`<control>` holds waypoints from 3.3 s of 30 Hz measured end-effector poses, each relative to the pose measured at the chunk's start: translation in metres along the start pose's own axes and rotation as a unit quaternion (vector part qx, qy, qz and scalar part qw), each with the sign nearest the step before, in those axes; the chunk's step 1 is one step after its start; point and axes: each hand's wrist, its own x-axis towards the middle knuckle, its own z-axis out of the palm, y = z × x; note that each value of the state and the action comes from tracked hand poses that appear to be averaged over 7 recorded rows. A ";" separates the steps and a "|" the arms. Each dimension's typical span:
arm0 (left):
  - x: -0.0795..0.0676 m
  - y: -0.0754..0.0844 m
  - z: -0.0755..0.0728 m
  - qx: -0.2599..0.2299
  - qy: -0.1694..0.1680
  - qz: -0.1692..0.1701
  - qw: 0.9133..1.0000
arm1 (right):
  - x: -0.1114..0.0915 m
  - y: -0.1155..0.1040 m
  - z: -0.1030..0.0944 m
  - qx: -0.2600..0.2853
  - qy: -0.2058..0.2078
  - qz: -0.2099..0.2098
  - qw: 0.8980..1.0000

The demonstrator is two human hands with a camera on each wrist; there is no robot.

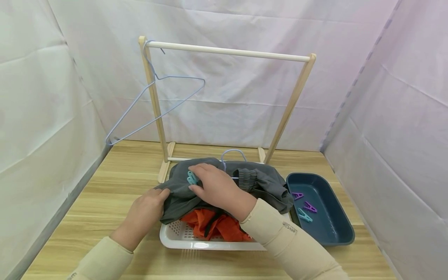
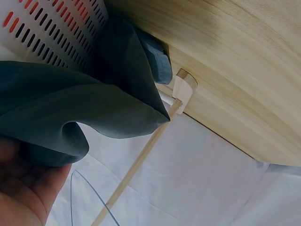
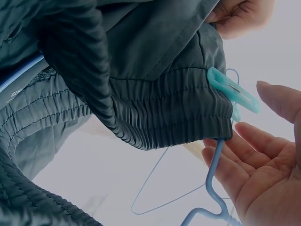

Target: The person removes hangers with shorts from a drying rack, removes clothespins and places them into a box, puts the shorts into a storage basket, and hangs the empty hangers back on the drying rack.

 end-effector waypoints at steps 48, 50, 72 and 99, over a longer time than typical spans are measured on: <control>-0.001 0.002 0.005 -0.004 0.004 -0.013 1.000 | 0.012 0.007 0.006 0.177 0.026 0.028 0.983; -0.001 0.002 0.005 -0.006 0.005 -0.013 1.000 | 0.012 0.007 0.006 0.177 0.033 0.023 0.983; -0.001 0.002 0.005 -0.006 0.006 -0.010 1.000 | 0.009 0.008 0.003 0.177 0.075 -0.002 0.981; -0.001 0.003 0.007 -0.008 0.020 -0.012 1.000 | -0.005 0.011 -0.007 0.212 0.135 -0.015 0.968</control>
